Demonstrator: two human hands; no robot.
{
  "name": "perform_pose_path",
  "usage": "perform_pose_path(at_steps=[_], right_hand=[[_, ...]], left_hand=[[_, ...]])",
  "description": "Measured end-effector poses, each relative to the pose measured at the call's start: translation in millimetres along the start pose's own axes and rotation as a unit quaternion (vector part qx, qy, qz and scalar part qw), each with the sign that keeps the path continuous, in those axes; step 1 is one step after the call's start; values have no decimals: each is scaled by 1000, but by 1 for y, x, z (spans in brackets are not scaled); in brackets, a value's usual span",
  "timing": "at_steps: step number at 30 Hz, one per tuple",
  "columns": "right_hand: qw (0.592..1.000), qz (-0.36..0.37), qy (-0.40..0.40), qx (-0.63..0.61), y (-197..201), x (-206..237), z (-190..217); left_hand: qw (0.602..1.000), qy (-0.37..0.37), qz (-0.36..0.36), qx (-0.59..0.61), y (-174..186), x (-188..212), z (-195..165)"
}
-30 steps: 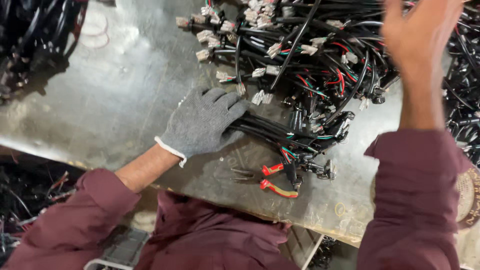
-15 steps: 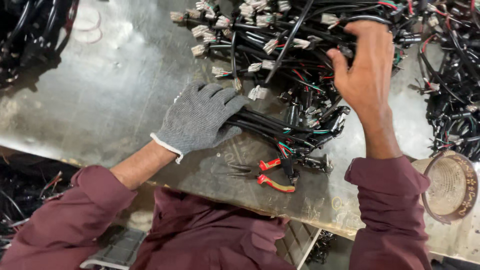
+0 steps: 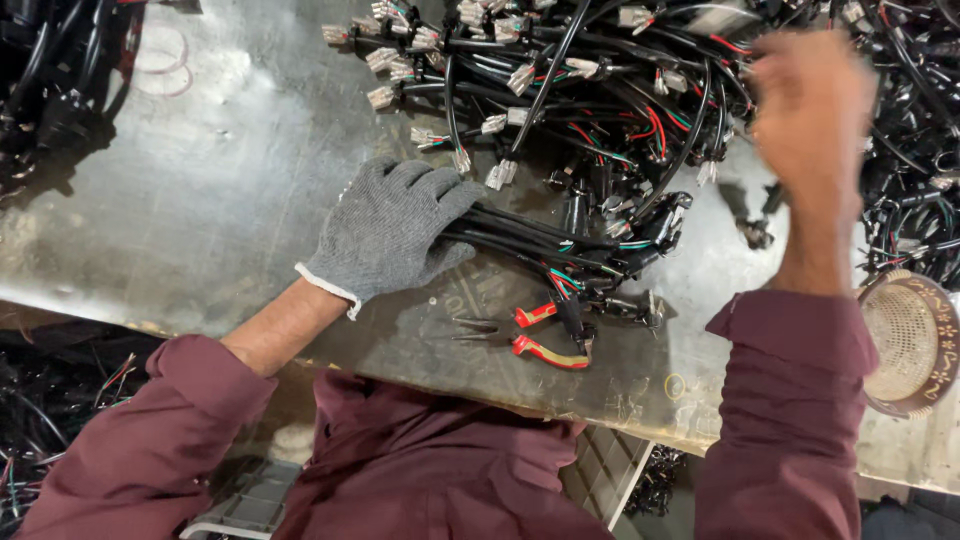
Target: The person holds a black multi-conductor cable on a workbench and uses red-handled pliers to cut and strip the outer insulation, pulling the jacket off to expose the inner red, green and white wires. They work through the cable section by section and set the processed cable with a pile of similar finished wire harnesses on the table.
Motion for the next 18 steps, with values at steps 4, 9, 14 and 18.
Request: perform_pose_path(at_steps=[4, 9, 14, 18], right_hand=[[974, -127, -157, -101, 49, 18, 9], [681, -311, -319, -582, 94, 61, 96], [477, -315, -270, -775, 99, 40, 192], [338, -371, -456, -734, 80, 10, 196]], left_hand=[[996, -42, -76, 23, 21, 4, -6], [976, -28, -203, 79, 55, 14, -55], [934, 23, -67, 350, 34, 9, -129], [834, 151, 98, 521, 10, 22, -143]])
Point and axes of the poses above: each hand's wrist, its own x-axis away from the middle knuckle, its own y-axis out of the back of the hand, z = x × y, the point moved 2 cm from there along -x, towards the middle knuckle, and after that the axes turned 5 degrees about y, right-handed, at the moved point
